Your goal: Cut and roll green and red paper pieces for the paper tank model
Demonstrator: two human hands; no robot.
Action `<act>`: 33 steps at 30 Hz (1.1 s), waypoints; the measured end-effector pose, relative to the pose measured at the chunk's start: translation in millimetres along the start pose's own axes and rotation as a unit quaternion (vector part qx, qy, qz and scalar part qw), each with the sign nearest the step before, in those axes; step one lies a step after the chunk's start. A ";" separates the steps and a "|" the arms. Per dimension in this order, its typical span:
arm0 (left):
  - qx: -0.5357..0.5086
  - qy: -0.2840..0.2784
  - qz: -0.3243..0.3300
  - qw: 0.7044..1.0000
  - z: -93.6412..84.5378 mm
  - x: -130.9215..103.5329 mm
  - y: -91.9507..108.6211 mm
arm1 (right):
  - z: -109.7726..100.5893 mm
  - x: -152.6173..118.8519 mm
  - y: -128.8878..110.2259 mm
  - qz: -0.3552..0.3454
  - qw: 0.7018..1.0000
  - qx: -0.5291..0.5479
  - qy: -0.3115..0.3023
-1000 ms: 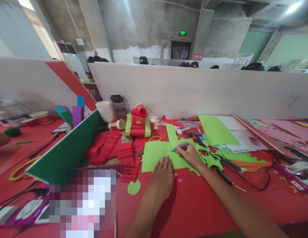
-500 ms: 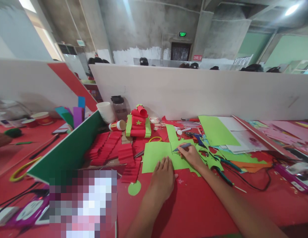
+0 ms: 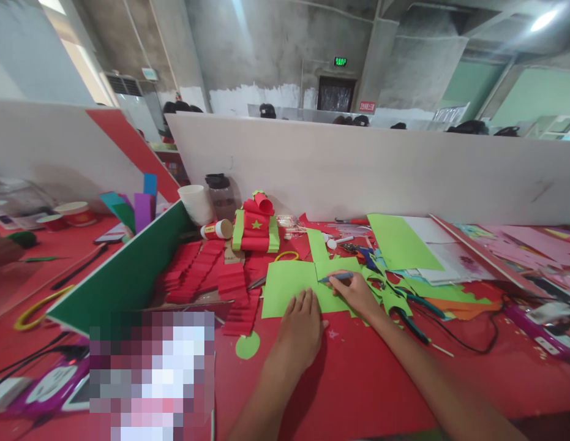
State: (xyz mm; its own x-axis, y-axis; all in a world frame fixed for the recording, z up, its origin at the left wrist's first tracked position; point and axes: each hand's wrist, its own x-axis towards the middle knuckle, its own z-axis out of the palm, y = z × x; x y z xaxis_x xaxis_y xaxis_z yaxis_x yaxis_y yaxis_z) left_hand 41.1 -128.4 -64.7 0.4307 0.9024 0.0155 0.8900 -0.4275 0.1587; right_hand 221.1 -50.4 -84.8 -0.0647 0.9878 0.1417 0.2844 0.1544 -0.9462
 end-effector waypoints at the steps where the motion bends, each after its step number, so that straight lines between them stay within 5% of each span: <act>1: 0.001 -0.004 -0.001 1.000 -0.5 0.0 0.2 | 0.0 -0.1 0.2 0.000 1.000 0.000 0.000; 33: 0.011 -0.014 -0.005 1.000 -1.0 0.2 0.0 | -2.2 -2.9 -2.2 0.010 0.999 -0.015 -0.034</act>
State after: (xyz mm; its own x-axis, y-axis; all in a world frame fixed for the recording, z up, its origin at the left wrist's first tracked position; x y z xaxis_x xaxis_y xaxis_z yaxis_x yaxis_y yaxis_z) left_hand 41.0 -128.2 -63.7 0.4262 0.9045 -0.0144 0.8970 -0.4205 0.1363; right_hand 222.8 -53.6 -82.5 -0.1226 0.9873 0.1013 0.3142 0.1355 -0.9396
